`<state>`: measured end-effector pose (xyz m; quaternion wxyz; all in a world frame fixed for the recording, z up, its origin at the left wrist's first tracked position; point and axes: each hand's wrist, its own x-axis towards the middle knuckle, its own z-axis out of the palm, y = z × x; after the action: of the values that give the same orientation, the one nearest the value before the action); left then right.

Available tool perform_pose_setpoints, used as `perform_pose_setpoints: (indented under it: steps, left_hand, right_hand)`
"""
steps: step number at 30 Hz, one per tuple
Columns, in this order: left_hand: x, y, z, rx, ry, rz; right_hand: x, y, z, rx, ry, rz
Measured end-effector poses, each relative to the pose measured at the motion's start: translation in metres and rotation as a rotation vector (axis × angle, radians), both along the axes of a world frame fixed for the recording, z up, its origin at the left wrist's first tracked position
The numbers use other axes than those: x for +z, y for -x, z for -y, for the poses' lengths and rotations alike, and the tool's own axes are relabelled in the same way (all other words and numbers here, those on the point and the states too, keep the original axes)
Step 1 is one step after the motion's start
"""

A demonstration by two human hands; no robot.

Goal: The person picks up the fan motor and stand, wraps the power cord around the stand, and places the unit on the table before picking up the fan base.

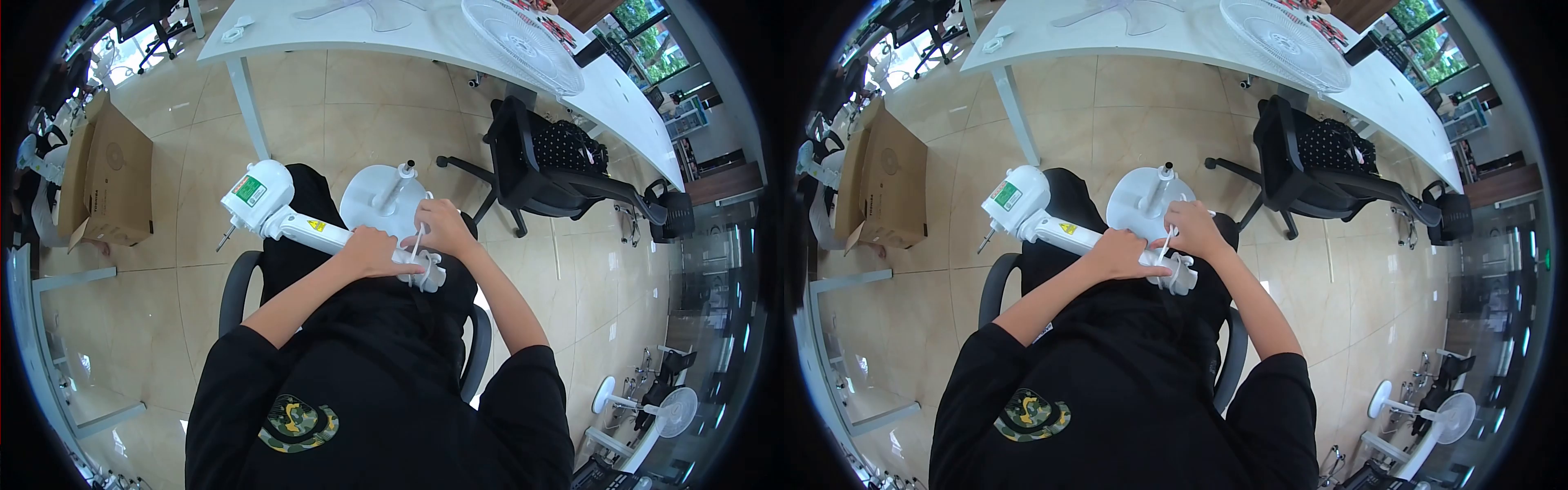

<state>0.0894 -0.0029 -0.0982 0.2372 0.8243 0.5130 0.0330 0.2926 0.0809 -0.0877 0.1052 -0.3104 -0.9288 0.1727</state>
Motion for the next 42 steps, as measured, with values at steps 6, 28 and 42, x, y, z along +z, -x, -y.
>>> perform_pose_setpoints:
  steps: [6, 28, 42]
  left_hand:
    - [-0.015, 0.0, 0.005, 0.034, -0.121, 0.044]
    - [0.006, 0.0, 0.011, 0.001, -0.035, 0.032]
    - [0.002, 0.0, 0.013, -0.019, -0.051, 0.022]
  right_hand:
    - [-0.014, -0.035, 0.002, -0.182, -0.035, -0.082]
    - [0.057, -0.236, -0.026, -1.088, 0.479, -1.082]
    - [0.081, -0.409, 0.019, -1.428, -0.152, -0.655]
